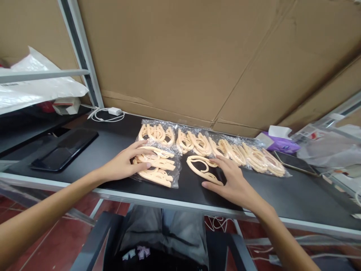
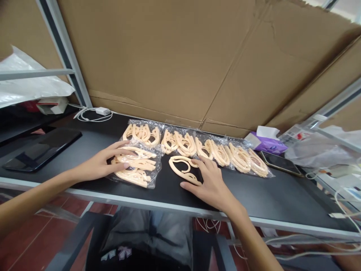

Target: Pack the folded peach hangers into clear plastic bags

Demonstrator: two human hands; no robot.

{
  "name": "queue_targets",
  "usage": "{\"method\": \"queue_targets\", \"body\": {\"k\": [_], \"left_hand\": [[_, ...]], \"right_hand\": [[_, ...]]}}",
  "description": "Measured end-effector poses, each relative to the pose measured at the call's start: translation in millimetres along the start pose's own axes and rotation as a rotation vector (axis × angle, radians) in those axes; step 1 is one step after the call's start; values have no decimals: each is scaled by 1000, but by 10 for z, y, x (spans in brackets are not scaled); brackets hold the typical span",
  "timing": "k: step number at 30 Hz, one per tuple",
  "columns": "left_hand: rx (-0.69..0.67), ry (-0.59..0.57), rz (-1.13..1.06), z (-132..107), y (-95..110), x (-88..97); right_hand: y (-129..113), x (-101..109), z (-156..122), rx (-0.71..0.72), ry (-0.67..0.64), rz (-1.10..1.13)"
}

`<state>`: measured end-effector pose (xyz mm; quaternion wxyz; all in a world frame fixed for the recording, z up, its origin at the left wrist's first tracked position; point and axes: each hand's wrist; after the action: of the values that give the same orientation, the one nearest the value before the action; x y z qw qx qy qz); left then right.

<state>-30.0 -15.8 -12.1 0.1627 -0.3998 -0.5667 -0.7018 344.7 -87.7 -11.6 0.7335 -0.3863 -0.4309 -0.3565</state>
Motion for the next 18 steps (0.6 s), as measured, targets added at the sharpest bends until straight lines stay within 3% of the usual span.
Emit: {"method": "queue_targets", "body": {"k": [5, 12, 18], "left_hand": [[-3, 39, -106, 30, -35, 11], [54, 88, -300, 47, -13, 19], [100, 81, -377, 61, -32, 5]], "right_hand": [[68, -15, -73, -39, -46, 53], [-7, 56, -238, -36, 81, 134], [-252, 54, -171, 97, 207, 184]]}}
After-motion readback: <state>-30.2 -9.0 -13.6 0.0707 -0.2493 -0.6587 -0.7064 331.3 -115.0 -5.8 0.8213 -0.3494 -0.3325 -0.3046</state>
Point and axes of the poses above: each hand's wrist, its own z-axis towards the middle knuckle, its own x-axis out of the back of the hand, y = z × x, and after that the axes turned 13 degrees about x, right-handed
